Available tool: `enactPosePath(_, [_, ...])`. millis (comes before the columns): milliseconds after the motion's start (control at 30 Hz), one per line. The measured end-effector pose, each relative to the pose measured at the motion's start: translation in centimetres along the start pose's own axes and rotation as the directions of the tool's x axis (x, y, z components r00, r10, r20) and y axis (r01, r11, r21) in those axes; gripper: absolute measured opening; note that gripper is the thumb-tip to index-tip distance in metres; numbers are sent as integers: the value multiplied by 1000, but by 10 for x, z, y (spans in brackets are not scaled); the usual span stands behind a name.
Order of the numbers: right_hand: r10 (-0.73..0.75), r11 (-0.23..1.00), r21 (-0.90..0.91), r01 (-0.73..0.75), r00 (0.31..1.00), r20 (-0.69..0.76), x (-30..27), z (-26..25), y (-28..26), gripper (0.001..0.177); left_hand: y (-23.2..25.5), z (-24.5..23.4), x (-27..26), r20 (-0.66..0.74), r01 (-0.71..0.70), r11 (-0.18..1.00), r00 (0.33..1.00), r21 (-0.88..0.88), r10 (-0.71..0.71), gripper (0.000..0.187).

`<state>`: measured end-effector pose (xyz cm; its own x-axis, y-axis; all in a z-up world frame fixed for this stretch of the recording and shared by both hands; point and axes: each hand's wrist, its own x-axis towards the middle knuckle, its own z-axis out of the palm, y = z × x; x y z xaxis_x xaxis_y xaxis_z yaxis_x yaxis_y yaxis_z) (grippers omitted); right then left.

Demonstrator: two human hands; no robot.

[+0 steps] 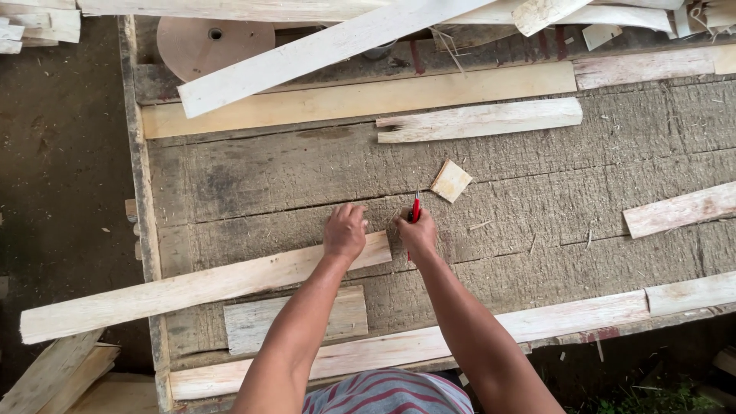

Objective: The person uses a red utility knife to cut several long wooden planks into shorter pieces on a wooden workbench. The person repeatedly positions the planks, scores the wood, and snaps off sections, accumulating cut pieces on the bench.

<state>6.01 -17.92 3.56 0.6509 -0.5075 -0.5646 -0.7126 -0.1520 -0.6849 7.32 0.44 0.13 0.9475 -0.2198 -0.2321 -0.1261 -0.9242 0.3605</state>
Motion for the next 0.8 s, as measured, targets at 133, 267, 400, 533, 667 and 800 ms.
enactPosePath(133, [-26,972,-235,17,999,-38,13,15,-8,38,12,-21,20,36,24,1000,999,-7,-24,19])
enactPosePath(267, [-57,914,-404,38,998,-36,29,32,-4,36,5,3,39,62,37,999,997,25,-39,16])
enactPosePath(400, [-74,863,-496,97,995,66,17,31,-25,31,4,7,42,81,22,999,996,24,-24,13])
enactPosePath(533, [-76,847,-519,111,993,89,15,30,-29,29,20,1,39,75,17,999,997,45,-21,13])
enactPosePath(667, [-23,988,-152,41,993,115,1,17,-19,27,59,-14,27,126,140,945,986,-295,-107,13])
enactPosePath(800, [-58,851,525,-5,993,102,-9,-15,15,14,106,-21,-2,264,323,730,944,-602,-199,15])
